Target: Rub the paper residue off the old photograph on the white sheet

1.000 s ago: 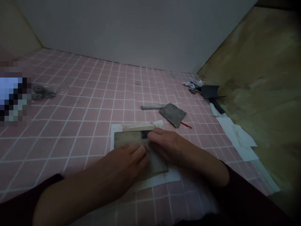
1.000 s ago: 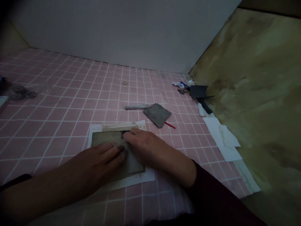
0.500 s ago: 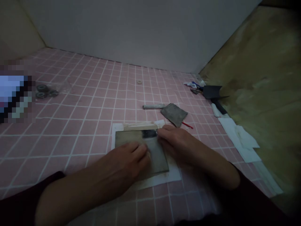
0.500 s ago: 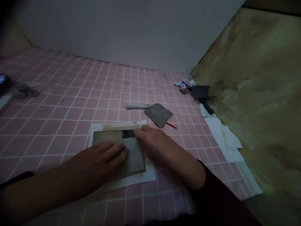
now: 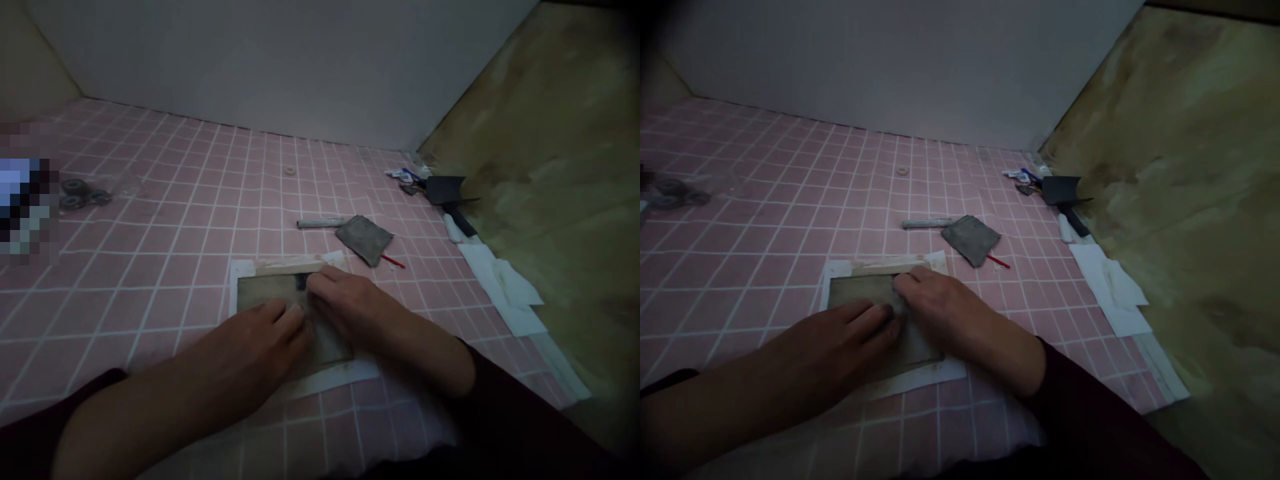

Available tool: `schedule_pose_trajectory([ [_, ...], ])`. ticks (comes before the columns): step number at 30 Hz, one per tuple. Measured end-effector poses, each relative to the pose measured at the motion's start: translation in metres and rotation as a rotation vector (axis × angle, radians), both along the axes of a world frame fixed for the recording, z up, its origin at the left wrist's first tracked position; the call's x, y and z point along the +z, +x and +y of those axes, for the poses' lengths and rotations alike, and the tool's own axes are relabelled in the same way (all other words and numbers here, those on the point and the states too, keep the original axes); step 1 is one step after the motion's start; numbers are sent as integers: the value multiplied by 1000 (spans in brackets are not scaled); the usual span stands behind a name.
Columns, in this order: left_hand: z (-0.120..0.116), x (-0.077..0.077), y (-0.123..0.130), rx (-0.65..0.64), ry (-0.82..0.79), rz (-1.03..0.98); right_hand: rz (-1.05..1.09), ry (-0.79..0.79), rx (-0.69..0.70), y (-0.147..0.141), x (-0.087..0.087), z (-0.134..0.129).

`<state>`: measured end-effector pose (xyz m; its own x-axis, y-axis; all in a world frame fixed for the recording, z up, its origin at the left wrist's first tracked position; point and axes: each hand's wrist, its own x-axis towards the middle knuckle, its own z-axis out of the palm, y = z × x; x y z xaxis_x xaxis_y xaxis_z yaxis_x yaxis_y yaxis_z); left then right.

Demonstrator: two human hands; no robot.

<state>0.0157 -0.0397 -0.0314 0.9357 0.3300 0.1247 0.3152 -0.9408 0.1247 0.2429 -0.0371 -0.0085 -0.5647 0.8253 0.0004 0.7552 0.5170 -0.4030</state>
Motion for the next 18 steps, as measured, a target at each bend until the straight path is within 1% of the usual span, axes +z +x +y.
schedule_pose_trajectory([
  [2, 0, -2, 1, -6, -4, 8, -7, 11, -4, 4, -1, 3],
  [5, 1, -1, 1, -16, -7, 36, -36, 27, -54, 9, -1, 5],
  [11, 1, 2, 1, -12, 8, -16, -4, 30, 13, 2, -2, 5],
  [15, 2, 0, 1, -19, -4, -11, -45, 20, -67, 7, 2, 6],
  [16, 2, 0, 1, -21, -8, -5, -48, 22, -74, 6, 2, 6],
  [18, 1, -1, 1, -18, -7, -9, -30, 31, -43, 4, 1, 5],
])
